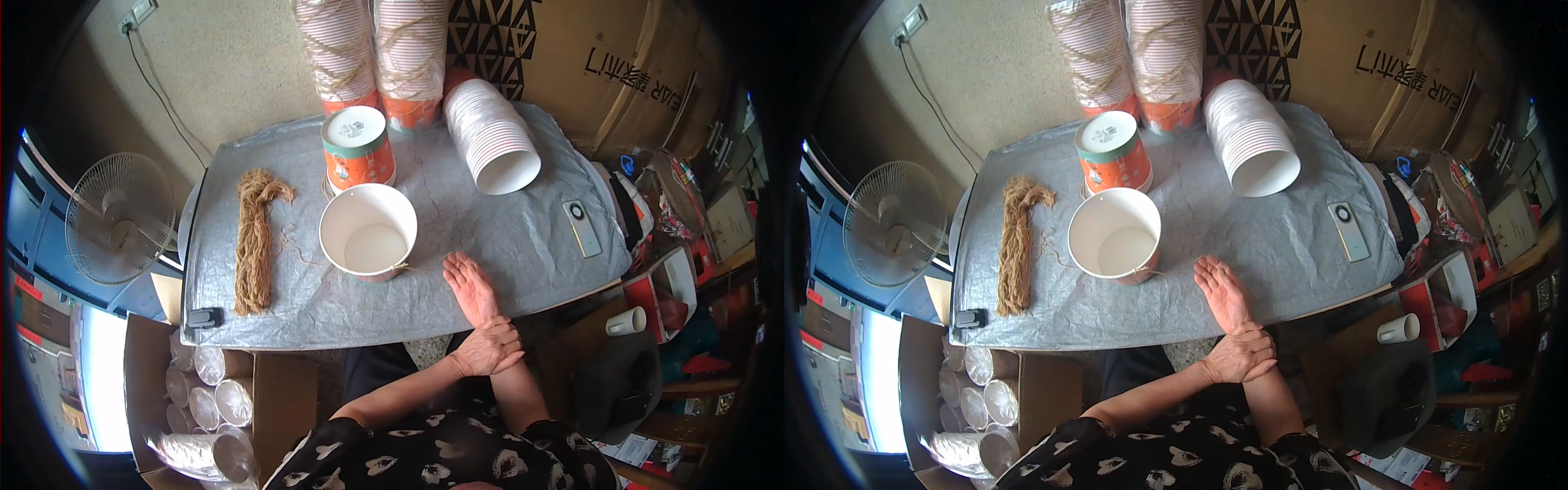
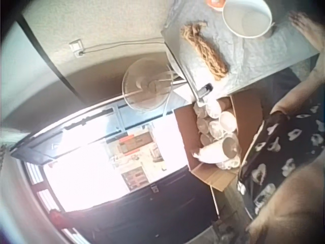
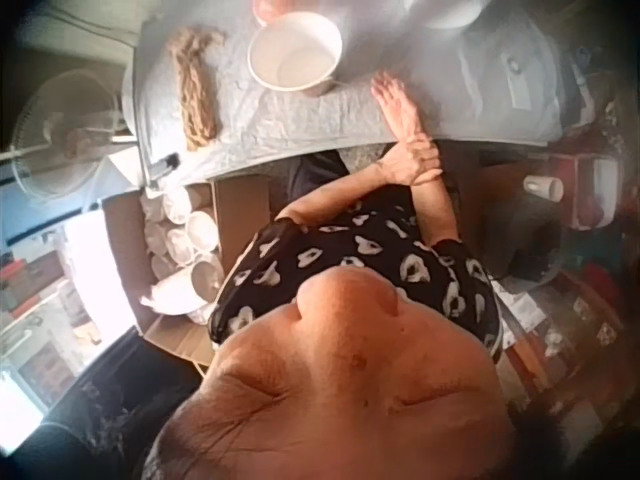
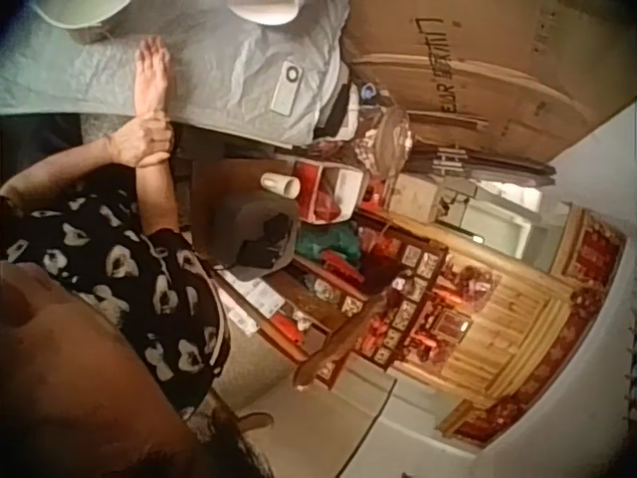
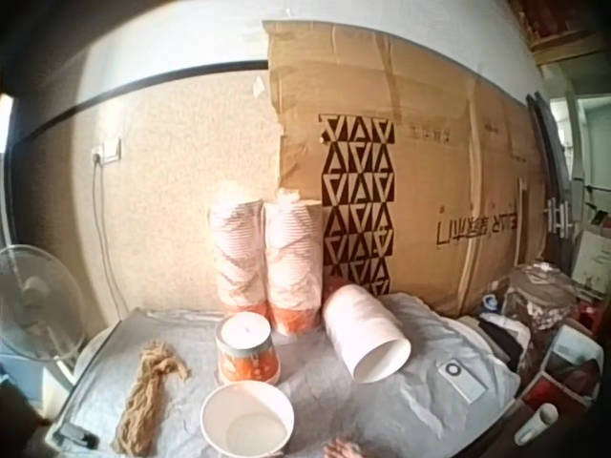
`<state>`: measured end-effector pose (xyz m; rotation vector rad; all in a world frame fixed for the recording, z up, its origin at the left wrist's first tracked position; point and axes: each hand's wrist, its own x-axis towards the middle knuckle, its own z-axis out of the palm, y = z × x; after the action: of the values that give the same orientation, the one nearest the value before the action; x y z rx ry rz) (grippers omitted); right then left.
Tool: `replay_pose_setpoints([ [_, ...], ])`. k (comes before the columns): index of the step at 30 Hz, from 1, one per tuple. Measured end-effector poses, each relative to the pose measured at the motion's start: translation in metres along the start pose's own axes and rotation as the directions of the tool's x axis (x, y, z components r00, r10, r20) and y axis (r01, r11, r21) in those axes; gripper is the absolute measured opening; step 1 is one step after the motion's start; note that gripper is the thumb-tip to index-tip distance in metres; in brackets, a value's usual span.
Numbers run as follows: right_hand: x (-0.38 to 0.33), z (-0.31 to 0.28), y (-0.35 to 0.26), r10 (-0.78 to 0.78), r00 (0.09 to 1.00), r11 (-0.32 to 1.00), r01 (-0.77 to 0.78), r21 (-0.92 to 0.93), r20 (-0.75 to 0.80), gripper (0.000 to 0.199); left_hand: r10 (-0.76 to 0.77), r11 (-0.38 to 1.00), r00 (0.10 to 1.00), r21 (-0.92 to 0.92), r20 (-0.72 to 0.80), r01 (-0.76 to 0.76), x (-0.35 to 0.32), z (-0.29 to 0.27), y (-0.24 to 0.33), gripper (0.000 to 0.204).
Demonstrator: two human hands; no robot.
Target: The person attaches string handles to paper cups by threading strings through the holes in the cups, tying knots in the strings by hand, and stacking the cups.
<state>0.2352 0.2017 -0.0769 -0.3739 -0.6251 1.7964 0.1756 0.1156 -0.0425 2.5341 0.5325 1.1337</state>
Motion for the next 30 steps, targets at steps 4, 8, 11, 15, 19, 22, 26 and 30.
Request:
replay_pose_setpoints([
  [4,-0.002,0.001,-0.001,-0.002,1.000,1.000,0.002,0.005,-0.012,0.039,0.002,1.000,1.000,-0.019,-0.001,-0.002,-0.002,0.001,0.002,0.016],
  [8,-0.004,-0.005,0.002,-0.010,0.999,0.999,0.012,-0.032,0.040,0.043,-0.004,1.000,1.000,-0.031,-0.011,0.004,-0.002,-0.002,0.004,0.015],
  [11,-0.007,-0.004,0.002,-0.013,0.999,0.999,0.014,-0.040,0.033,0.043,0.001,0.999,1.000,-0.048,-0.020,-0.002,-0.004,0.000,0.005,0.015],
  [15,-0.007,-0.002,0.004,-0.018,1.000,1.000,0.019,-0.020,0.016,0.043,-0.003,0.999,1.000,-0.048,-0.011,0.003,-0.009,-0.001,0.005,0.019],
  [19,-0.002,-0.002,0.002,0.007,0.998,1.000,-0.006,0.006,-0.059,0.056,-0.025,0.997,1.000,-0.073,-0.014,0.024,-0.011,-0.003,0.001,0.024],
  [22,0.001,0.005,-0.001,0.021,0.998,0.999,-0.018,0.043,-0.060,0.073,-0.052,0.997,0.999,-0.062,-0.007,0.052,-0.012,-0.001,-0.001,0.022],
  [26,0.004,0.005,-0.004,0.027,0.998,0.993,-0.020,0.117,-0.055,0.080,-0.060,0.996,0.998,-0.071,0.005,0.060,-0.008,0.000,-0.005,0.021],
  [30,0.001,0.005,-0.007,0.039,0.999,0.983,-0.033,0.178,-0.031,0.082,-0.074,0.994,0.997,-0.078,0.029,0.077,-0.005,-0.004,-0.001,0.023],
])
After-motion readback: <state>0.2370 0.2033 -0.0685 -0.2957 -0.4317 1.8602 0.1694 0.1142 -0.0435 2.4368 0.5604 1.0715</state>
